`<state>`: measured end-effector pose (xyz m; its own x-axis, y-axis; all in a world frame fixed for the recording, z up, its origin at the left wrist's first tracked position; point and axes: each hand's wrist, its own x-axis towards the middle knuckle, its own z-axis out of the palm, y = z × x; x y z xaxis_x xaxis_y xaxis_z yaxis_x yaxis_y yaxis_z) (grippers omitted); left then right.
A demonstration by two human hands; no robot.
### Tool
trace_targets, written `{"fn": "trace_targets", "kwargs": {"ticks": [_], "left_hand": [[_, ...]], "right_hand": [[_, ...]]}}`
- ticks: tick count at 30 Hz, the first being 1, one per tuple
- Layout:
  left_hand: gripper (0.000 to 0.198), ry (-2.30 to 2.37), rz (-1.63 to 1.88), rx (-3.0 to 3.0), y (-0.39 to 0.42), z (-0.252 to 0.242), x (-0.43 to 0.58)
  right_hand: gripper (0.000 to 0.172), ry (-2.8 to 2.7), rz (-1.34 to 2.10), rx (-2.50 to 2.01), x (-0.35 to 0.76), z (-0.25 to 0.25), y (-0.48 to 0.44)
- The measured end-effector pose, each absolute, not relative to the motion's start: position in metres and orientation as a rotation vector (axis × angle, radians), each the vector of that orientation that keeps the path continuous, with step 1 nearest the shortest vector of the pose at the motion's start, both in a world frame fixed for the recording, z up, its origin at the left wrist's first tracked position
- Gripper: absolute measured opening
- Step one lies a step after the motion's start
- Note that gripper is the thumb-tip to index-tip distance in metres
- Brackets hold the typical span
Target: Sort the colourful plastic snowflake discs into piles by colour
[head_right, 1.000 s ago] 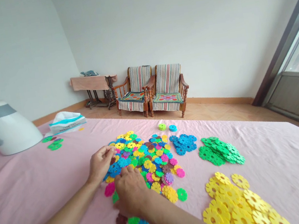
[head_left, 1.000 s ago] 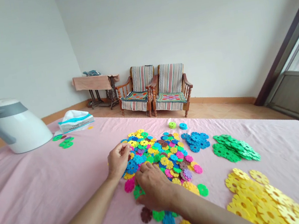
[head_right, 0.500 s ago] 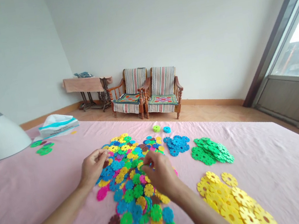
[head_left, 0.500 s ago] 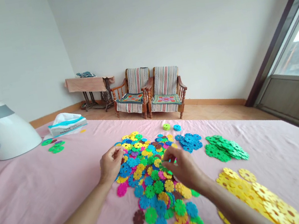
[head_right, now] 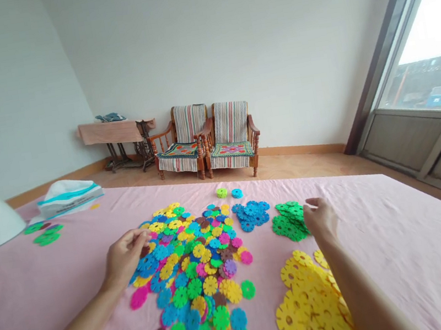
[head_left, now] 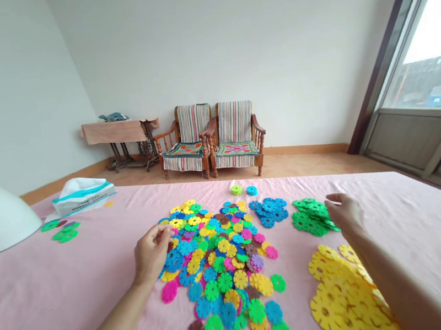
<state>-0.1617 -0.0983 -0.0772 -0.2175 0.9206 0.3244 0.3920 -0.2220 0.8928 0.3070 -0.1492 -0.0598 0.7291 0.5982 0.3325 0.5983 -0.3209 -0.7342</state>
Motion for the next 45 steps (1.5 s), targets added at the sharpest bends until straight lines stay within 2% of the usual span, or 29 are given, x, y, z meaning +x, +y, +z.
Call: {"fn": "trace_targets", "kwargs": {"ticks": [3,11,15,23,31,36,41,45], "left_hand": [[0.038,1.555,1.452,1.564,-0.098,-0.078,-0.162],[0.04,1.542,1.458,1.58,-0.1,-0.078,-0.161],[0.04,1.53,1.467,1.59,-0.1,-0.079,-0.161],[0.037,1.522,1.488,1.612,-0.099,-0.081,-0.161],[0.038,1.522,1.503,1.595,-0.1,-0.079,-0.159],[0.038,1.521,1.507,1.594,-0.1,-0.08,-0.159],[0.035,1.511,1.499,1.618,-0.1,-0.081,-0.16],[0.034,1.506,1.501,1.621,-0.1,-0.081,-0.16]], "right_hand": [[0.036,-1.02,0.02,-1.947,0.293,-0.056,-0.148],[0.016,-1.801,0.257,-1.575,0.175,-0.05,-0.138],[0.019,-2.011,0.232,-1.55,0.132,-0.053,-0.128],[0.027,-2.102,0.136,-1.702,0.105,-0.055,-0.104],[0.019,-2.233,0.209,-1.521,0.107,-0.052,-0.127],[0.031,-2.232,0.261,-1.486,0.115,-0.045,-0.141],[0.024,-2.219,0.257,-1.56,0.118,-0.048,-0.146],[0.035,-2.183,0.256,-1.597,0.11,-0.055,-0.147]]}}
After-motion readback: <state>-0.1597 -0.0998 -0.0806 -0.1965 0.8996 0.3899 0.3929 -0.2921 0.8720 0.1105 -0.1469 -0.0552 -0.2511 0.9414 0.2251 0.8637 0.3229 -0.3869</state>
